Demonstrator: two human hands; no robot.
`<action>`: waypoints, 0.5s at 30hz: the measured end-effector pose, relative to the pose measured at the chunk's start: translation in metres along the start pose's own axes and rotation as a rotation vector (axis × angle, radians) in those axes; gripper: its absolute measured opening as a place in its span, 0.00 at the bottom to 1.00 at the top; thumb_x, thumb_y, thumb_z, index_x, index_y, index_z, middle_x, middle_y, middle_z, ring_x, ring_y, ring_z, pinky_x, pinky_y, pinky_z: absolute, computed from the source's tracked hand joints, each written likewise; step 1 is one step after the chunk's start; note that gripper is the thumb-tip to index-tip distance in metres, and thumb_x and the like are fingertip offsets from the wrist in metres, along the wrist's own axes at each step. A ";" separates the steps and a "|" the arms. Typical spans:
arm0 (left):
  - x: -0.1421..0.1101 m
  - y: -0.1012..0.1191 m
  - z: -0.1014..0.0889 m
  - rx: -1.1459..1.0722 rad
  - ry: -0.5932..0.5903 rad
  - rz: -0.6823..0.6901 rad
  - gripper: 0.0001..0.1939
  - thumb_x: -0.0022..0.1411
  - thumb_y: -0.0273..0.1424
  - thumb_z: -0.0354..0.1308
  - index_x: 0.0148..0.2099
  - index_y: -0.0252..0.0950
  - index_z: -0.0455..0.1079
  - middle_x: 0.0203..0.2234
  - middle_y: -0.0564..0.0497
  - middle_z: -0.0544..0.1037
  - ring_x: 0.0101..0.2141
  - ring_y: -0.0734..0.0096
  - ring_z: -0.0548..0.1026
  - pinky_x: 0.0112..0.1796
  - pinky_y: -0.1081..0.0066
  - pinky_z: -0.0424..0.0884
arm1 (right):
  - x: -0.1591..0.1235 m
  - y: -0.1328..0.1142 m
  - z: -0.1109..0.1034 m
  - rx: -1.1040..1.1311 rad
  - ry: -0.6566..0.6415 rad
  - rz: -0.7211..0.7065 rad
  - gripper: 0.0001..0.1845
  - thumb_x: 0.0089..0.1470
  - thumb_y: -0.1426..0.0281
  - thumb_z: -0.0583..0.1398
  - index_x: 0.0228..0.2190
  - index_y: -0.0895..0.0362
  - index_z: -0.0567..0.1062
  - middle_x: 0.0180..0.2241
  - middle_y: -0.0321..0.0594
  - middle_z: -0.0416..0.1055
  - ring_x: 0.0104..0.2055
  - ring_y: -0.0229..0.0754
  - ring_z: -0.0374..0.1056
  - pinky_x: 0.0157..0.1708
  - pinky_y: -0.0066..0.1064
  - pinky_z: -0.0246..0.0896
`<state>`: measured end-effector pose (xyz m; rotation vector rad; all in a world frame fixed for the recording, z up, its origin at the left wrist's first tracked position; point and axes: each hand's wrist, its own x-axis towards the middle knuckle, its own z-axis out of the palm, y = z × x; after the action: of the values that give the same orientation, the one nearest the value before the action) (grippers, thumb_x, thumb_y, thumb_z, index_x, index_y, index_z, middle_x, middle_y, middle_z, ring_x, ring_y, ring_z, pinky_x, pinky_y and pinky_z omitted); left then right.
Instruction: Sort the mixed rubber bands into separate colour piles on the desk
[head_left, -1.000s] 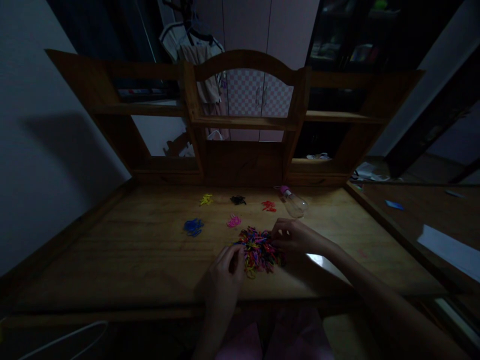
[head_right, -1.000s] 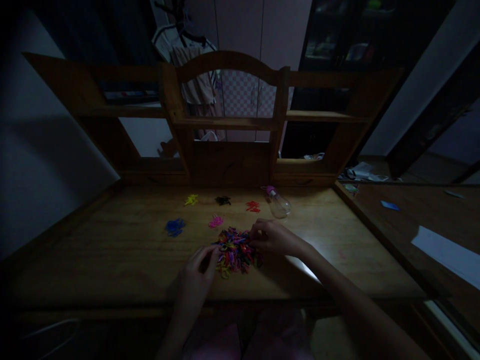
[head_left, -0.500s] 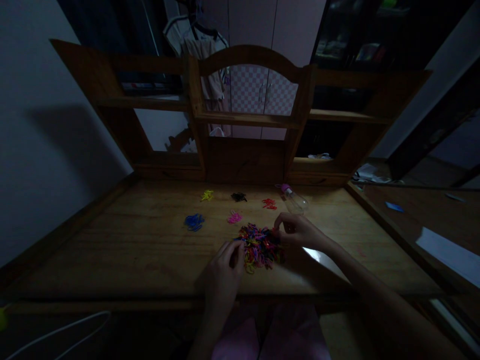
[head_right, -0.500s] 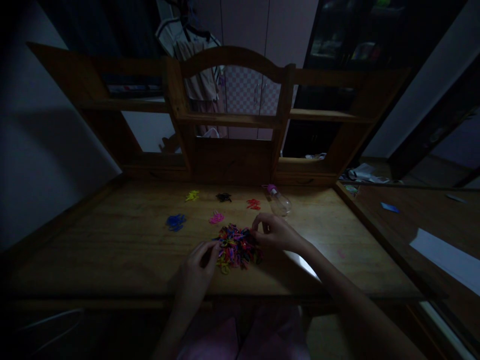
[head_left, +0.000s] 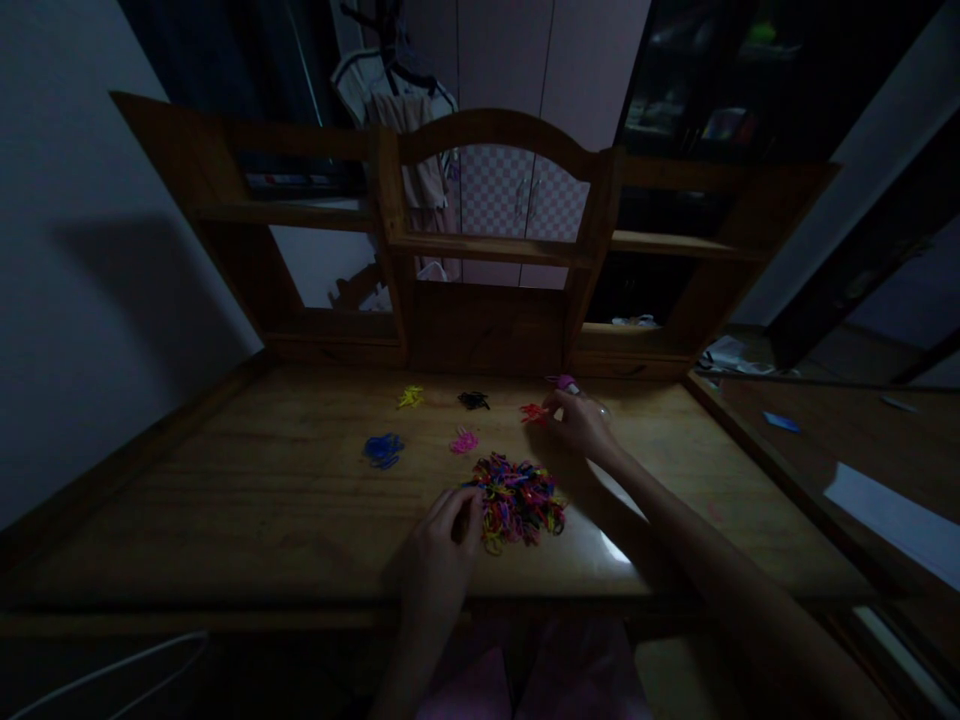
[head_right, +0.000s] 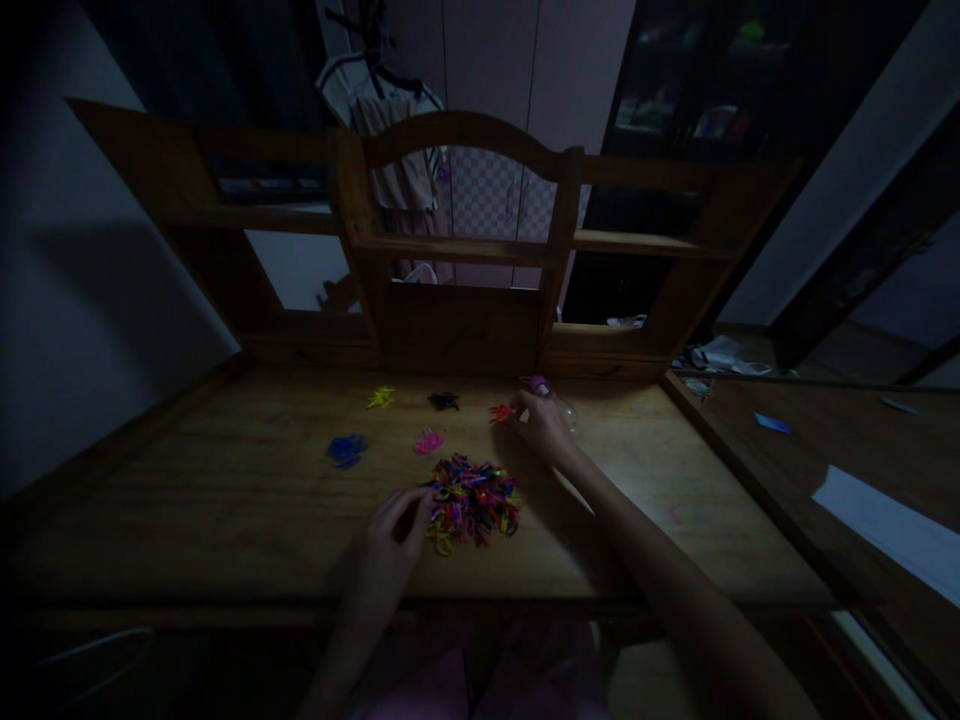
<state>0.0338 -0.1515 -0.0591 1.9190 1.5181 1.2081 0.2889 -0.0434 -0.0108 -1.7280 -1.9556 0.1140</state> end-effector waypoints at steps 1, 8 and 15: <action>0.000 0.000 0.000 0.003 0.003 -0.001 0.10 0.66 0.33 0.50 0.41 0.40 0.72 0.38 0.50 0.78 0.38 0.66 0.76 0.41 0.68 0.69 | -0.002 -0.003 -0.001 0.005 0.006 -0.020 0.09 0.51 0.72 0.59 0.37 0.55 0.75 0.32 0.38 0.75 0.28 0.38 0.67 0.31 0.28 0.53; 0.000 0.002 0.000 -0.011 0.029 0.020 0.09 0.65 0.34 0.51 0.39 0.40 0.73 0.36 0.51 0.78 0.38 0.66 0.76 0.41 0.69 0.70 | -0.036 -0.027 -0.029 0.232 -0.315 -0.318 0.06 0.55 0.71 0.59 0.35 0.55 0.76 0.34 0.38 0.74 0.29 0.35 0.67 0.28 0.25 0.58; 0.000 0.005 -0.001 0.002 0.028 0.036 0.09 0.65 0.33 0.51 0.39 0.40 0.73 0.36 0.51 0.79 0.37 0.67 0.76 0.39 0.71 0.69 | -0.048 -0.043 -0.030 0.212 -0.466 -0.372 0.06 0.52 0.72 0.62 0.34 0.57 0.78 0.34 0.39 0.71 0.29 0.34 0.65 0.29 0.25 0.57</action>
<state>0.0357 -0.1532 -0.0544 1.9460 1.5061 1.2545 0.2654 -0.1048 0.0159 -1.2516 -2.4580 0.6119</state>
